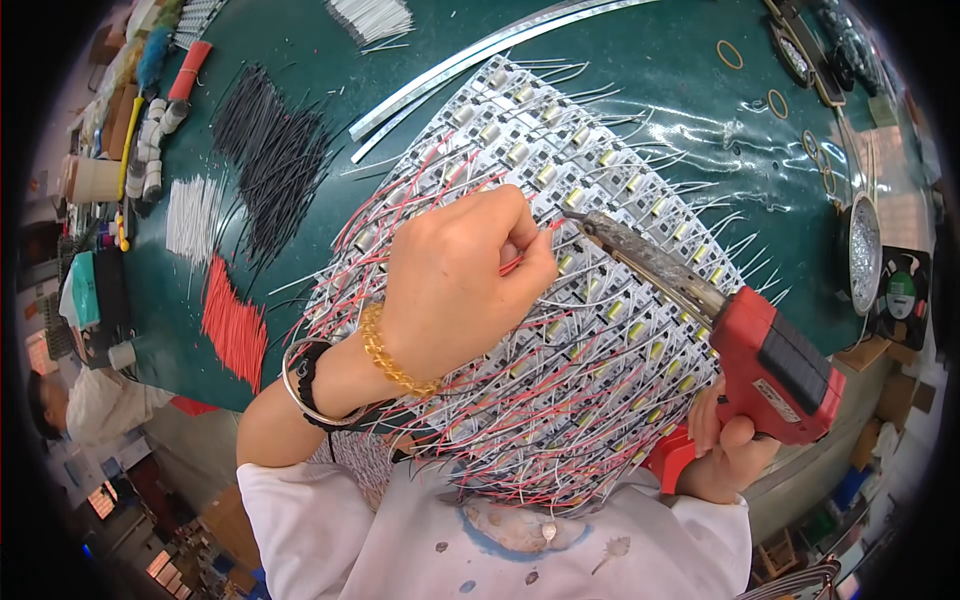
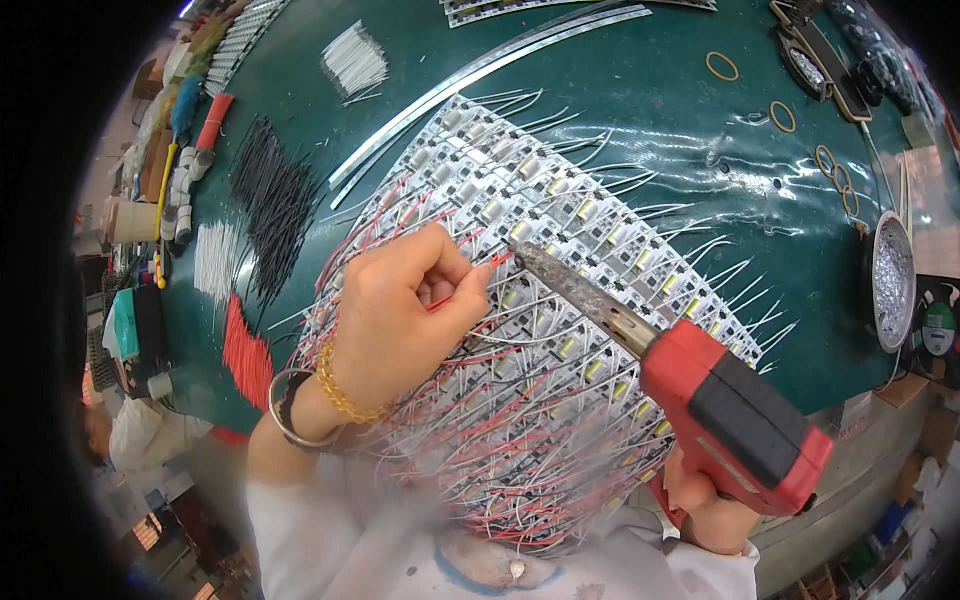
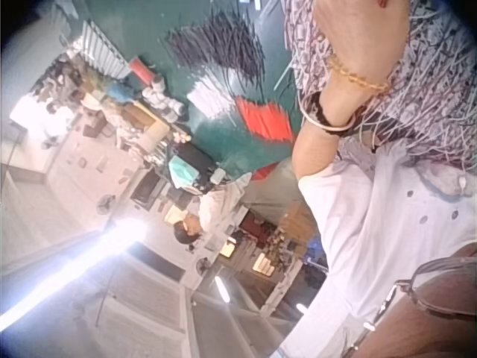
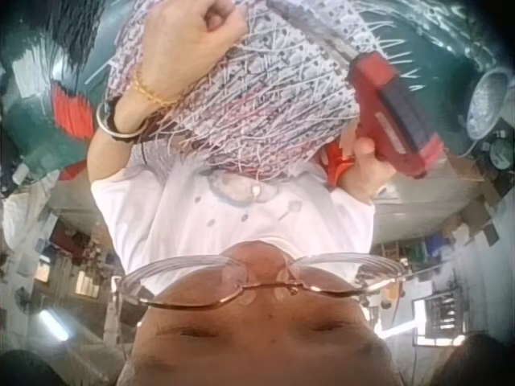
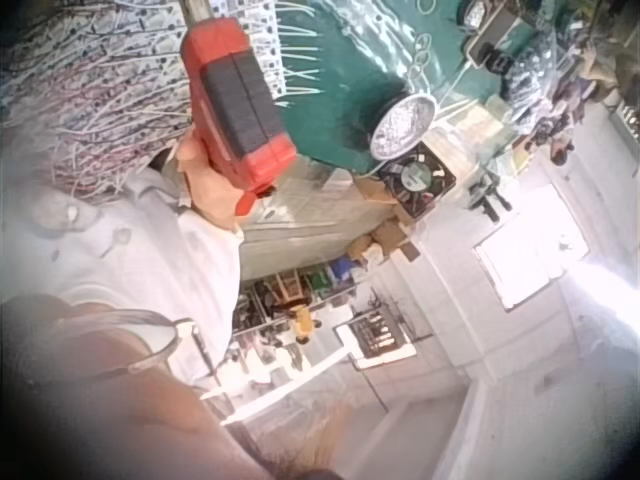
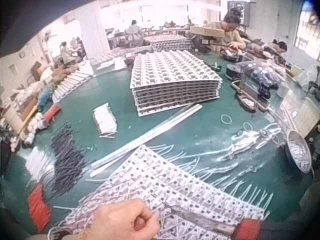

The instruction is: The worker is assembling LED panels by inserting colored wires and securing them using a heat gun or specialized soldering tool.

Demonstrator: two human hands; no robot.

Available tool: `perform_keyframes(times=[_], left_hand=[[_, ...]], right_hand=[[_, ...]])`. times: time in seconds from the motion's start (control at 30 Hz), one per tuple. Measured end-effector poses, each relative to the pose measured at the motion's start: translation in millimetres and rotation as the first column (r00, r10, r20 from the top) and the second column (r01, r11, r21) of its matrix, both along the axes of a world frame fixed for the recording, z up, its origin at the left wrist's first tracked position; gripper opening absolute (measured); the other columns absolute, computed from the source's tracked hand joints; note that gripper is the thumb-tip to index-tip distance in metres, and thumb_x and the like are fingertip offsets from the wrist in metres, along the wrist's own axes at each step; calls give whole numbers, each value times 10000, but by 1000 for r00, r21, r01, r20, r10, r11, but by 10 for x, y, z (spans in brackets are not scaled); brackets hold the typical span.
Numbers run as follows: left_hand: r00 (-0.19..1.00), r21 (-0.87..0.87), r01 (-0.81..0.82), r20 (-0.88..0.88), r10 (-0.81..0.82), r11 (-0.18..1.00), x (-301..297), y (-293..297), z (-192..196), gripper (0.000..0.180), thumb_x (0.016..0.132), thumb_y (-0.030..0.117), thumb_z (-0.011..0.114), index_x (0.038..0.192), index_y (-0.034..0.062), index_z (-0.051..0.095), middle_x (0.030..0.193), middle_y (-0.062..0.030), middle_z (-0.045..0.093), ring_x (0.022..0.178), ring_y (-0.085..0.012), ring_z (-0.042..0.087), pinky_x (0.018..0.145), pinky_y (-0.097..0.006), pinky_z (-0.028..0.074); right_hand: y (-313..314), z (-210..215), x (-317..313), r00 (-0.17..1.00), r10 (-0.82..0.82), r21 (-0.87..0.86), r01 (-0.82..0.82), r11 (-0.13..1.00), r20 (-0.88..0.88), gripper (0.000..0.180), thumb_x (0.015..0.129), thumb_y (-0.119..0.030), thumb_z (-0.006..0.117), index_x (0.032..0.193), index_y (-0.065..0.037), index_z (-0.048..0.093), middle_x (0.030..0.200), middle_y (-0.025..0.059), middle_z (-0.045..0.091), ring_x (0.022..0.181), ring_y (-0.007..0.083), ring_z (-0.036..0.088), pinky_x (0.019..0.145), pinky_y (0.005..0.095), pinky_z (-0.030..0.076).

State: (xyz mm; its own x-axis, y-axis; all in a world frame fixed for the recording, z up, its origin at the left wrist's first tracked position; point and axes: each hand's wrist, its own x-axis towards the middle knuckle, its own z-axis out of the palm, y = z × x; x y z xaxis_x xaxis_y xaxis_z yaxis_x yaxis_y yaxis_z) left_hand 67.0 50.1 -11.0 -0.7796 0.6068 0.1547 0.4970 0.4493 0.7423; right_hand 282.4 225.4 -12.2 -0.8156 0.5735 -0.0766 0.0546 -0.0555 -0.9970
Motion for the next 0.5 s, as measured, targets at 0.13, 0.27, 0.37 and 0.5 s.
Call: perform_keyframes(times=[0.13, 0.27, 0.37, 0.5], left_hand=[[1000, 3, 8, -21, -7, 1000, -1, -3, -15, 169, 729, 81, 663, 647, 56, 518, 573, -67, 551, 479, -239, 546, 450, -344, 415], [1000, -4, 10, -18, -10, 1000, 0, -3, -17, 162, 727, 81, 659, 650, 54, 520, 578, -68, 556, 489, -243, 555, 455, -345, 423], [998, 15, 19, -59, -18, 1000, -8, -7, -39, 160, 726, 78, 658, 650, 51, 519, 579, -70, 558, 490, -243, 557, 454, -346, 423], [999, -9, 13, -31, -13, 1000, 1, -3, -5, 157, 724, 74, 655, 651, 49, 519, 579, -72, 557, 491, -242, 557, 454, -346, 423]], right_hand=[[-17, 20, -2, 1000, -26, -23, 26, 999, 7, 679, 786, -475, 667, 1091, 96, 460, 499, 13, 467, 369, 84, 414, 363, 217, 316], [-26, 49, -10, 999, -37, -74, 39, 996, 23, 701, 770, -466, 685, 1121, 94, 454, 514, 13, 474, 374, 82, 416, 367, 218, 316], [-23, 65, -15, 998, -46, -113, 50, 992, 39, 719, 758, -460, 698, 1144, 94, 449, 525, 13, 480, 377, 82, 417, 369, 218, 316], [-41, 30, -38, 1000, 18, 15, -17, 1000, -16, 725, 816, -494, 640, 1138, 124, 439, 474, 1, 451, 345, 72, 393, 355, 211, 307]])
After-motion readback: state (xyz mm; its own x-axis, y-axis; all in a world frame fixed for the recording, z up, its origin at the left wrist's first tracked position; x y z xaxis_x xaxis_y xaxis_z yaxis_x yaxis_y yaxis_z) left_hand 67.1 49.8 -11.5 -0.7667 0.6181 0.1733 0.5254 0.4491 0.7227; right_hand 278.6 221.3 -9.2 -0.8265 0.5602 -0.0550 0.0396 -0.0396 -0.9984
